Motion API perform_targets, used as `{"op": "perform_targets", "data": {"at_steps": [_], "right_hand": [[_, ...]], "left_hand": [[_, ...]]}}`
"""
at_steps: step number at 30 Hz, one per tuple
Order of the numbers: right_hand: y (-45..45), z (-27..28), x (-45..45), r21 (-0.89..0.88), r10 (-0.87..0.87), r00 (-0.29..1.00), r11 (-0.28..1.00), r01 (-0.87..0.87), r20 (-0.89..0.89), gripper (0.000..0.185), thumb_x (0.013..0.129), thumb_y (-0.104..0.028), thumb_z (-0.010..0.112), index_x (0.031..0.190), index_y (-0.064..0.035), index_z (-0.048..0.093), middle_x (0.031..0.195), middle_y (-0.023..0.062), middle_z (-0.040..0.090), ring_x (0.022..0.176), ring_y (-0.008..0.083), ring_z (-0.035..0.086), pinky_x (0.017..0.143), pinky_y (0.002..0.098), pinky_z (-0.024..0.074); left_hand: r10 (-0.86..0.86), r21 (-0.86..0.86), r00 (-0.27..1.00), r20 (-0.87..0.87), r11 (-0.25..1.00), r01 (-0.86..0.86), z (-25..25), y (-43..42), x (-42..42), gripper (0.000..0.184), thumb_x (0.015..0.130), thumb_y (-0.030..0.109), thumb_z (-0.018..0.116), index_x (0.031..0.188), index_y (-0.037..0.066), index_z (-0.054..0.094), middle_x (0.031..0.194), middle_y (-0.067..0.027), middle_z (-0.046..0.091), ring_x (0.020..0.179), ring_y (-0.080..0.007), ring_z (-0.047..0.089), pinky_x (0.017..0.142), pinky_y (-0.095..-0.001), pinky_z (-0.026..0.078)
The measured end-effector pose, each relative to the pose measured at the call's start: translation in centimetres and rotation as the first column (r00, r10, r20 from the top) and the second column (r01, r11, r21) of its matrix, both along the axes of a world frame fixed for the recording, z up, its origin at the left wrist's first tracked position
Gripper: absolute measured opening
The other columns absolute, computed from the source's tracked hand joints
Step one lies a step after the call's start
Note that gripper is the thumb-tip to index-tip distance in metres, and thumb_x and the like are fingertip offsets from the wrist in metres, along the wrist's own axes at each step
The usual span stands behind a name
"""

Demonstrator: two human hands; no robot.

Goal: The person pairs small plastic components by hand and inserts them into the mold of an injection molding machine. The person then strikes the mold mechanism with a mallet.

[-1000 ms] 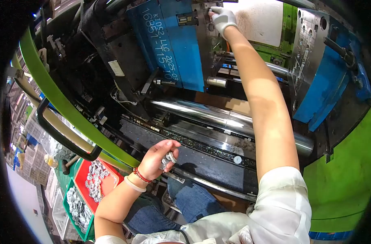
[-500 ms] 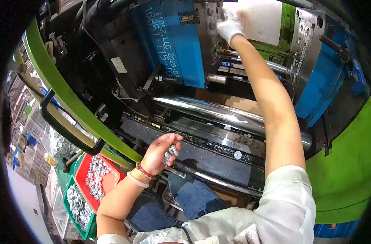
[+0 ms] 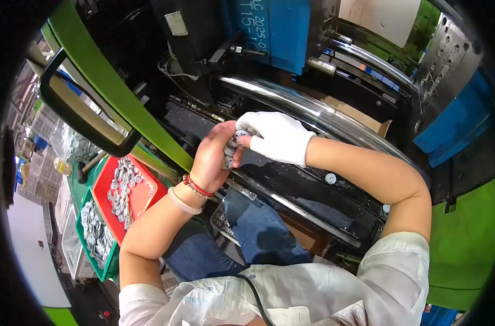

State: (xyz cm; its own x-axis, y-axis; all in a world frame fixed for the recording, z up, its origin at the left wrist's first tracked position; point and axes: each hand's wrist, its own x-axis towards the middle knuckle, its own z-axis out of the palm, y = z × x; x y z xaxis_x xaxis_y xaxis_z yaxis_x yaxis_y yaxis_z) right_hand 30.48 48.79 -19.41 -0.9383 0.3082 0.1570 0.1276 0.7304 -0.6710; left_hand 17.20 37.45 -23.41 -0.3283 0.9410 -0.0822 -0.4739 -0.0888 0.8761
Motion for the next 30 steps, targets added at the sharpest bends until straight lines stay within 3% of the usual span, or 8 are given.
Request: {"op": "perform_targets", "data": {"at_steps": [2,6,7,10,13,21,26,30], "right_hand": [[0.0,-0.4,-0.1,0.101,0.014,0.998,0.995,-0.008,-0.064,0.028,0.087,-0.027,0.057,0.104,-0.0050,0.059,0.089,0.0114,0.063,0.085,0.0230,0.061,0.076,0.0339,0.0469],[0.0,0.5,-0.3,-0.133,-0.146,0.987,0.982,0.136,-0.067,0.027,0.088,-0.023,0.057,0.107,-0.0045,0.060,0.088,0.0102,0.064,0.078,0.0178,0.061,0.071,0.0320,0.0489],[0.0,0.8,-0.2,-0.304,-0.200,0.978,0.937,0.174,-0.057,0.028,0.089,-0.023,0.057,0.110,-0.0046,0.060,0.087,0.0084,0.064,0.073,0.0134,0.060,0.068,0.0284,0.0493],[0.2,1.2,0.0,-0.405,-0.229,0.970,0.897,0.176,-0.087,0.030,0.090,-0.023,0.057,0.110,-0.0004,0.059,0.085,0.0063,0.063,0.070,0.0093,0.057,0.063,0.0244,0.0484],[0.3,1.1,0.4,-0.369,-0.206,0.978,0.912,0.179,-0.036,0.031,0.090,-0.022,0.059,0.110,0.0009,0.059,0.083,0.0061,0.062,0.069,0.0087,0.056,0.061,0.0240,0.0476],[-0.7,0.3,1.2,-0.489,-0.062,0.987,0.872,-0.018,-0.147,0.041,0.092,-0.030,0.056,0.121,-0.0016,0.055,0.099,0.0051,0.060,0.082,0.0095,0.053,0.069,0.0243,0.0480],[-0.8,-0.1,2.5,-0.496,0.054,0.975,0.854,-0.156,-0.214,0.046,0.093,-0.037,0.054,0.125,-0.0045,0.053,0.107,0.0050,0.060,0.098,0.0128,0.053,0.085,0.0292,0.0436],[-1.3,0.0,2.4,-0.552,0.151,0.947,0.783,-0.289,-0.282,0.045,0.090,-0.029,0.060,0.125,-0.0021,0.050,0.108,0.0065,0.059,0.101,0.0140,0.054,0.089,0.0298,0.0432]], "left_hand": [[-0.009,-0.011,1.000,-0.022,1.000,0.008,-0.2,-0.1,-0.1,0.023,0.094,0.021,0.047,0.106,0.002,0.052,0.077,-0.0037,0.057,0.055,-0.0118,0.050,0.046,-0.0246,0.040],[0.021,0.021,1.000,-0.001,1.000,-0.021,0.0,-0.2,-0.3,0.023,0.094,0.022,0.048,0.107,0.003,0.052,0.078,-0.0020,0.053,0.054,-0.0117,0.048,0.046,-0.0246,0.039],[0.017,0.021,1.000,-0.013,1.000,-0.016,0.1,-0.3,-0.3,0.023,0.094,0.023,0.048,0.107,0.004,0.052,0.078,-0.0018,0.052,0.054,-0.0115,0.048,0.046,-0.0245,0.038],[-0.007,0.006,0.997,-0.081,1.000,0.007,1.1,-0.8,0.0,0.024,0.093,0.025,0.051,0.105,0.005,0.053,0.078,-0.0014,0.051,0.055,-0.0106,0.048,0.045,-0.0239,0.038],[-0.026,-0.038,0.992,-0.124,0.999,0.022,1.3,-1.1,0.5,0.024,0.093,0.026,0.052,0.105,0.005,0.053,0.077,-0.0012,0.051,0.055,-0.0100,0.048,0.045,-0.0230,0.037],[-0.099,0.027,0.995,-0.015,0.995,0.099,1.2,-1.5,0.8,0.022,0.094,0.029,0.052,0.096,0.006,0.053,0.074,0.0003,0.049,0.055,-0.0093,0.046,0.044,-0.0215,0.035],[-0.248,0.068,0.968,0.031,0.967,0.246,1.9,-2.4,1.1,0.026,0.095,0.031,0.049,0.083,0.009,0.048,0.072,0.0004,0.047,0.054,-0.0088,0.044,0.043,-0.0208,0.034],[-0.304,0.109,0.951,0.046,0.948,0.298,1.6,-2.9,1.3,0.027,0.096,0.032,0.049,0.083,0.009,0.049,0.073,0.0005,0.048,0.055,-0.0088,0.044,0.043,-0.0205,0.035]]}}
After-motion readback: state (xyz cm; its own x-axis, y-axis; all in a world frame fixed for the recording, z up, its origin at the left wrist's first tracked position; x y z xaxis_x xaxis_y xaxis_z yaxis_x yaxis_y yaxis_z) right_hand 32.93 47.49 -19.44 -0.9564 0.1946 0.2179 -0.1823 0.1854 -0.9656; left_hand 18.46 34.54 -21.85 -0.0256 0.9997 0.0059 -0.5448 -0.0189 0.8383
